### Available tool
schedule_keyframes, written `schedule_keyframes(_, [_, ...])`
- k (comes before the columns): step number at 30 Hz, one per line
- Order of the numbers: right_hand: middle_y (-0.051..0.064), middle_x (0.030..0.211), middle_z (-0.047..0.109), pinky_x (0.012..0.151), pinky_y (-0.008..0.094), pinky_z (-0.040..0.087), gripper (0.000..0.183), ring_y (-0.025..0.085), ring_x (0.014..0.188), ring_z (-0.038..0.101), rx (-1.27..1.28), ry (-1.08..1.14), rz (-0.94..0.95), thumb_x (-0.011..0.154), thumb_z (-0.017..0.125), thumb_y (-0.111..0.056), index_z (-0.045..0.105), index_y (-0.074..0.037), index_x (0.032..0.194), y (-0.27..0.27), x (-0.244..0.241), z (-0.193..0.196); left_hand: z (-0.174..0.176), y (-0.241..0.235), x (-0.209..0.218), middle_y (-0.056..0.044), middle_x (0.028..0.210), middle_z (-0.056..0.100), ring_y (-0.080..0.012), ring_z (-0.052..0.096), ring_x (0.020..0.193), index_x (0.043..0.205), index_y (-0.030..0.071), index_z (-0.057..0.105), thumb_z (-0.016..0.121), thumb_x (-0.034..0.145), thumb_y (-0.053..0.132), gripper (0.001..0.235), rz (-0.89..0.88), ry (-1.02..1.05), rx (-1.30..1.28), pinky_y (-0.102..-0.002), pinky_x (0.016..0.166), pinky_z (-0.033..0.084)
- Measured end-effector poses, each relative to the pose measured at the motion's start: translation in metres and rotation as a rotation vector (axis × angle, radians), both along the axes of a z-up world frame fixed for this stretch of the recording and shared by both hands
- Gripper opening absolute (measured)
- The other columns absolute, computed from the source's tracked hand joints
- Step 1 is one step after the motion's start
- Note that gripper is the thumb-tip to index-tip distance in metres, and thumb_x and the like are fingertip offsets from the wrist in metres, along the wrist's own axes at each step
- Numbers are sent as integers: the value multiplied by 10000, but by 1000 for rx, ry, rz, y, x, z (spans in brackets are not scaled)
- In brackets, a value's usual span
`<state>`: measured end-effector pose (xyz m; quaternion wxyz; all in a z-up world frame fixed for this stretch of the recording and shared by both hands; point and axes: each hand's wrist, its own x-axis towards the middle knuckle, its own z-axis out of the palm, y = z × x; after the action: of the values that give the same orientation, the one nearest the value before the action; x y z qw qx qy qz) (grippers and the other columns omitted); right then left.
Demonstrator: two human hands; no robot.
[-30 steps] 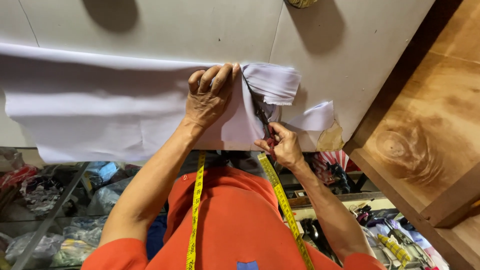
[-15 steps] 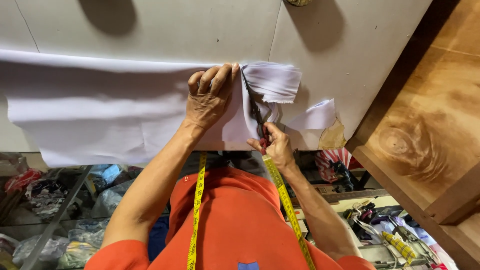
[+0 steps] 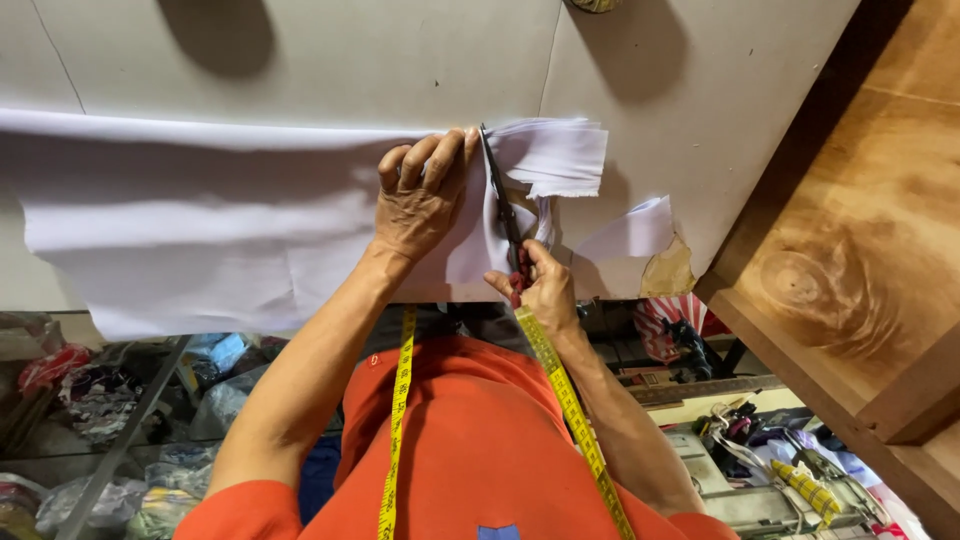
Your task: Cutting fabric with scissors following a paper pattern, marking the fabric with a pencil, and organizing the pieces.
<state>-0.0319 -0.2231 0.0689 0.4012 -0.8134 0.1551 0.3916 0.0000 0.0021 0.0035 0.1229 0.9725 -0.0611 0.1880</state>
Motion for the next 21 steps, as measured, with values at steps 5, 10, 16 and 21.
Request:
schedule_keyframes(5, [-21, 524, 627, 546, 190, 489, 330, 59, 485, 573, 52, -32, -18, 760, 932, -334, 650, -208, 874, -4, -22, -20, 1, 2, 2, -46, 1401, 570, -204, 526, 1232, 1393, 141, 655, 645, 935, 185, 460, -11, -36, -1, -383, 1015, 358])
schedule_keyframes(10, [63, 577, 650, 570, 278, 510, 396, 166, 525, 618, 5, -71, 54, 740, 939, -361, 646, -168, 924, 6, -2, 6, 0, 2, 1, -44, 1402, 572, -198, 523, 1236, 1399, 145, 650, 640, 943, 193, 458, -10, -34, -22, -378, 1026, 349])
schedule_keyframes(16, [77, 601, 658, 584, 338, 517, 381, 246, 556, 662, -49, -84, 98, 749, 915, -365, 633, -195, 942, 11, 7, 3, 8, 3, 3, -40, 1391, 571, -195, 515, 1233, 1416, 157, 638, 648, 947, 204, 471, -13, -17, -38, -372, 1026, 339])
schedule_keyframes(21, [35, 592, 644, 582, 260, 502, 336, 142, 555, 610, 17, -84, -2, 750, 921, -299, 637, -195, 896, 3, -10, -19, 18, 5, 8, -42, 1367, 573, -201, 513, 1226, 1450, 167, 600, 622, 973, 201, 479, -19, 27, -122, -369, 1005, 335])
